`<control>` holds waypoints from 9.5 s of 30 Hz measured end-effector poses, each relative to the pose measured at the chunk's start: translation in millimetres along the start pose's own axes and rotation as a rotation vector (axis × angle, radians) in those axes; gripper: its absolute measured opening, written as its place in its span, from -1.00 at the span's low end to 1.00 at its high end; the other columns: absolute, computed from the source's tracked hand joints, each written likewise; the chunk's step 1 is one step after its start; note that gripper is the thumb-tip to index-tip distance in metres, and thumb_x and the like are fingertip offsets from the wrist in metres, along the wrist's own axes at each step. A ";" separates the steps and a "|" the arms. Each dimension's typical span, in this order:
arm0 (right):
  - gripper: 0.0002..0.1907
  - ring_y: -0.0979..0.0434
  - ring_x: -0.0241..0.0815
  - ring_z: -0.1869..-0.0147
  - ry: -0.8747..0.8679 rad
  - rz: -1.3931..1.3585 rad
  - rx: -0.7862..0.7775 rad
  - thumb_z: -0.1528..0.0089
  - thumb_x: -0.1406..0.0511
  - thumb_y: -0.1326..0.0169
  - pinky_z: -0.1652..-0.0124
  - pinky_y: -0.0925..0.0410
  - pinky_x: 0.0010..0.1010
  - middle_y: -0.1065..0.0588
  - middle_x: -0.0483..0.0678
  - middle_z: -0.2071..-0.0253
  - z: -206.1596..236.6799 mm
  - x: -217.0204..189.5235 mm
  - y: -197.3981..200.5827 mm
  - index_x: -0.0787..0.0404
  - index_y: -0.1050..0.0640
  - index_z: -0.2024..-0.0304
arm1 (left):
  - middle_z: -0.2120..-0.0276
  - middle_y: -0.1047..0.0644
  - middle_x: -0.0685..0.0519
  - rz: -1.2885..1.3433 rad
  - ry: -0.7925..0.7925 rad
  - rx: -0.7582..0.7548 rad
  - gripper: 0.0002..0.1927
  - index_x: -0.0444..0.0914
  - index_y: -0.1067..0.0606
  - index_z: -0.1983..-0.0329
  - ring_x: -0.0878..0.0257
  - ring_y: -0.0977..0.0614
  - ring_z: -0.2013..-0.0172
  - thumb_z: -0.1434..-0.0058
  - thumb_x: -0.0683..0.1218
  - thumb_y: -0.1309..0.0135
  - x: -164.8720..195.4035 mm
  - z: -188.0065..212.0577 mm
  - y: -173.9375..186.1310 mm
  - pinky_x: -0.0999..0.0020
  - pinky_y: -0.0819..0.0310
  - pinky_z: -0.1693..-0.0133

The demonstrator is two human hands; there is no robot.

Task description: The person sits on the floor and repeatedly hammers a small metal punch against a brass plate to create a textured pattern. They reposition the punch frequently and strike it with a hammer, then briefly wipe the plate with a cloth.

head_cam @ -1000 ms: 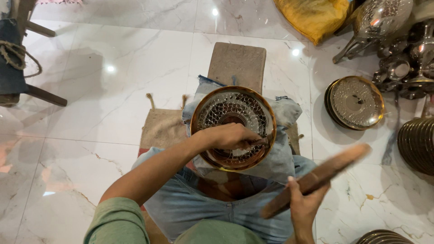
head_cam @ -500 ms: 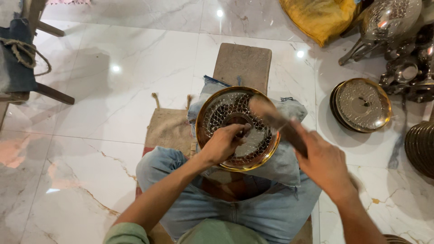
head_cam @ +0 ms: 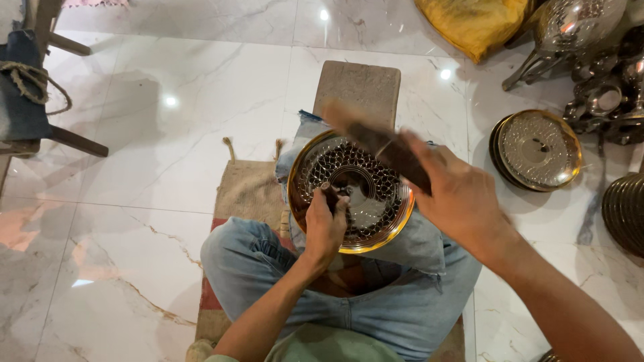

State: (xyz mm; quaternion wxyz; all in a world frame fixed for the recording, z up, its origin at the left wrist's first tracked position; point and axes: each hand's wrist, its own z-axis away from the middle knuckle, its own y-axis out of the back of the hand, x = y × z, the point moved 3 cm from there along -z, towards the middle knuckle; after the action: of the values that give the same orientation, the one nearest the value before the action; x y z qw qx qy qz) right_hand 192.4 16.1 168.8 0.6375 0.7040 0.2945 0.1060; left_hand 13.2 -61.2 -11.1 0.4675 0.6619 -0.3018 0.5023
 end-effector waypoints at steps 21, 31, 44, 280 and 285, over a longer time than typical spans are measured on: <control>-0.26 -0.68 0.09 0.23 -0.524 0.181 -0.197 -0.19 0.16 -0.21 0.23 -0.53 -0.04 -0.58 0.02 0.08 144.8 63.1 -83.7 -0.12 -0.26 -0.40 | 0.07 -0.64 -0.13 -0.057 -0.585 -0.902 -0.54 -0.32 -0.47 -0.16 0.07 -0.72 0.14 -0.13 -0.29 -0.10 29.1 -60.0 -15.6 0.19 -0.61 0.07; -0.06 -0.64 0.28 0.05 -0.812 -0.323 0.186 -0.10 0.18 -0.29 0.10 -0.48 -0.03 -0.56 0.28 0.05 206.4 42.3 -126.5 0.11 -0.17 -0.46 | 0.20 -0.66 -0.08 -0.275 -0.342 -1.070 -0.44 -0.14 -0.41 -0.30 0.05 -0.70 0.19 -0.20 -0.16 -0.17 36.7 -71.3 -20.0 0.09 -0.53 0.12; -0.08 -0.66 0.20 0.07 -0.514 -0.111 -0.119 -0.11 0.24 -0.25 0.06 -0.50 0.01 -0.57 0.22 -0.03 138.5 68.8 -92.7 0.01 -0.17 -0.49 | 0.16 -0.64 -0.07 -0.144 -0.516 -0.906 -0.59 -0.23 -0.49 -0.14 0.03 -0.70 0.18 -0.20 -0.23 -0.16 26.1 -66.2 -13.0 0.11 -0.54 0.11; -0.02 -0.63 -0.01 0.30 0.075 0.372 -0.431 -0.16 0.37 -0.08 0.36 -0.52 -0.16 -0.47 -0.04 0.20 14.0 6.1 17.2 -0.48 -0.09 -0.53 | 0.16 -0.58 -0.23 -0.034 -0.232 -0.217 -0.69 -0.39 -0.45 -0.05 -0.16 -0.64 0.20 -0.26 -0.24 -0.14 16.0 -1.9 3.1 0.10 -0.51 0.20; -0.15 -0.60 0.12 0.28 -0.103 -0.046 -0.046 -0.19 0.28 -0.21 0.32 -0.48 -0.06 -0.53 0.05 0.13 59.5 37.8 -7.8 -0.20 -0.17 -0.47 | 0.11 -0.59 -0.19 -0.040 -0.397 -0.447 -0.58 -0.34 -0.46 -0.14 -0.16 -0.65 0.10 -0.19 -0.23 -0.15 13.4 -21.6 0.3 0.08 -0.54 0.13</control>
State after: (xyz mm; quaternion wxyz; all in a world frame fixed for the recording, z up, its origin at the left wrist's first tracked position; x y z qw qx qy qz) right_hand 251.9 -12.6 143.0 0.6701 0.6868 0.2747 0.0615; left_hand 8.9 -40.5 3.0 0.5434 0.6336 -0.4772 0.2748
